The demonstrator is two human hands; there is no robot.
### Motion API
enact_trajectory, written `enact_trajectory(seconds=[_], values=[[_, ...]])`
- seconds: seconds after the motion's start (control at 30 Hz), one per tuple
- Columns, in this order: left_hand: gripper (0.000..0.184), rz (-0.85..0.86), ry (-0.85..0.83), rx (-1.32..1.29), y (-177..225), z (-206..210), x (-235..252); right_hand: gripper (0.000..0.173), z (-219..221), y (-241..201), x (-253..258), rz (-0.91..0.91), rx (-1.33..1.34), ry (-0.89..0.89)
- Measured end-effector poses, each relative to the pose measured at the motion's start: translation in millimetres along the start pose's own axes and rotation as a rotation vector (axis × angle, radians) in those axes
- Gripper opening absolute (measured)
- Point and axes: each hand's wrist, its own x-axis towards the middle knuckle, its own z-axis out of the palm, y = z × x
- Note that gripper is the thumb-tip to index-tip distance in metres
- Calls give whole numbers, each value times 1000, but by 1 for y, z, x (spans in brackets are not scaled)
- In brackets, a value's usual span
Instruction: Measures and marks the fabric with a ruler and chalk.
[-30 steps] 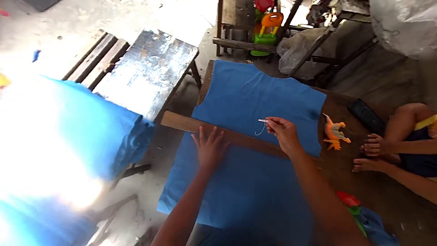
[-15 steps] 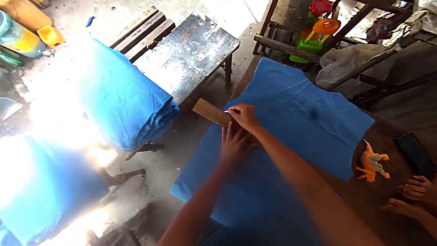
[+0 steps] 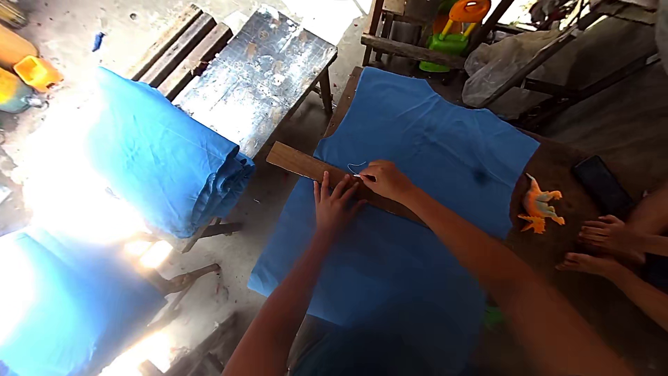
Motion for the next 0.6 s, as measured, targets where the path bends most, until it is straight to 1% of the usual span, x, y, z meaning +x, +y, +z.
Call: enact_trajectory(seconds=[0.13,0.23,0.33,0.4,0.43,0.47,0.5,0.57,0.6], values=[[51,13,-1,21,-1,0,1,15,-41,29,-102,33,-53,15],[52,27,1,36,-4,2,1,15,-79,55,-196,127,-96,-27],[53,21,-9,25,-4,1,2,14,-124,73,-286,338,-172,-151],[55,21,-31,26,-3,-2,4,13,-149,83,-334,524,-248,-286],[55,25,-44,28,-5,-2,4,13,-159,86,-352,601,-275,-313],[55,32,-60,30,-8,-2,4,11,-165,87,-365,645,-283,-238],[55,36,-67,28,-8,-2,5,11,-170,81,-369,672,-281,-110],[55,36,-72,26,-7,-4,6,16,-174,59,-351,698,-226,170],[54,38,-66,26,-8,-4,6,19,-168,52,-335,707,-173,288]])
